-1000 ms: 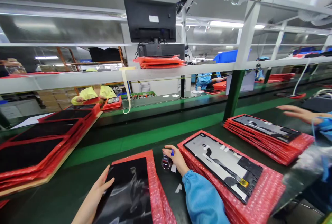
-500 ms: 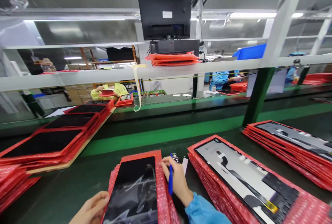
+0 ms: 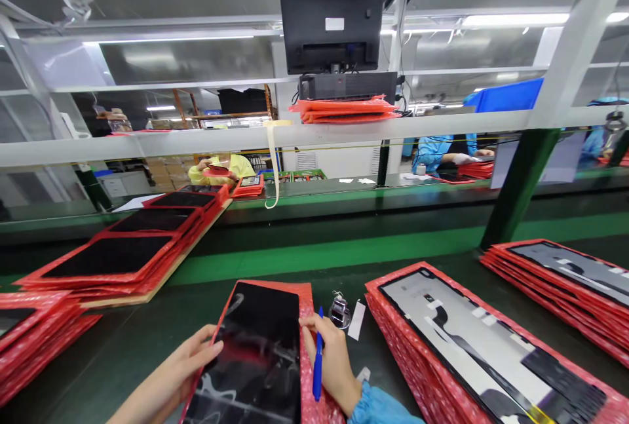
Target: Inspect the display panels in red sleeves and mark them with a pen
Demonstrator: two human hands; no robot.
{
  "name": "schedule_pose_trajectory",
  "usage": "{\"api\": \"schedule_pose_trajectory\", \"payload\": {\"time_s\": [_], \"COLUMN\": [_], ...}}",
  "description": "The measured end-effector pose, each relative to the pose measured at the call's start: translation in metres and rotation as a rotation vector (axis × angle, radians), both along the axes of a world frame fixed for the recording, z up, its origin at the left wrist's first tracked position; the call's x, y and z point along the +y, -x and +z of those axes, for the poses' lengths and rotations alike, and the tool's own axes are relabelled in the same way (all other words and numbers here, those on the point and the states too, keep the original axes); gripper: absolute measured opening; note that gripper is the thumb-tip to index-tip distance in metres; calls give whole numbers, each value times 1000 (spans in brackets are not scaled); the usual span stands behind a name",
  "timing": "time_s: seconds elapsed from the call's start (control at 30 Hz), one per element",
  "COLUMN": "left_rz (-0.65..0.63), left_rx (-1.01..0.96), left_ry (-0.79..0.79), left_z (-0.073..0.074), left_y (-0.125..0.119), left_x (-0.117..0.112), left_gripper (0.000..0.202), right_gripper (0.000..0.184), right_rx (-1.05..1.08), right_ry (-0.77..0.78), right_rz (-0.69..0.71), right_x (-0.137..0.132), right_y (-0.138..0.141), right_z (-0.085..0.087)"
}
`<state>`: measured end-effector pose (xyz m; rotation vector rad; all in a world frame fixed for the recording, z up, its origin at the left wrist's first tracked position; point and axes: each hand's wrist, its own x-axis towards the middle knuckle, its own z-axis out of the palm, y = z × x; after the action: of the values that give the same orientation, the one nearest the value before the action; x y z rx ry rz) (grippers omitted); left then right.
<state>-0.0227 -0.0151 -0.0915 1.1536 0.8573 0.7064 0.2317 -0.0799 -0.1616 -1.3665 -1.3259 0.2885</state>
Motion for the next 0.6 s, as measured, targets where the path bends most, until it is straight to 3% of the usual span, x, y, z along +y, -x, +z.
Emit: {"api": "schedule_pose_trajectory", "payload": {"time_s": [0.1, 0.2, 0.27, 0.43, 0.5, 0.6], "left_rz": [45, 95, 210, 616, 687, 732], "left_rx": [-194, -191, -131, 63, 141, 206], "left_ry": [130, 156, 128, -8, -81, -108], "left_z": [-2, -10, -18, -47, -57, -66], "left_y": [-7, 7, 32, 124, 153, 176], "left_x": [-8, 1, 16, 58, 68, 72], "left_gripper": [57, 66, 66, 57, 44, 27], "right_gripper": [20, 27, 30, 50, 56, 60], "right_rx": [33, 91, 148, 355, 515, 737], "right_ry": [12, 34, 52, 112, 169, 275], "right_rz": [4, 8, 23, 170, 299, 498], "right_x": [0, -3, -7, -17, -19, -20], "right_y": [1, 0, -1, 4, 9, 18], "right_z": [1, 10, 19, 30, 27, 24]}}
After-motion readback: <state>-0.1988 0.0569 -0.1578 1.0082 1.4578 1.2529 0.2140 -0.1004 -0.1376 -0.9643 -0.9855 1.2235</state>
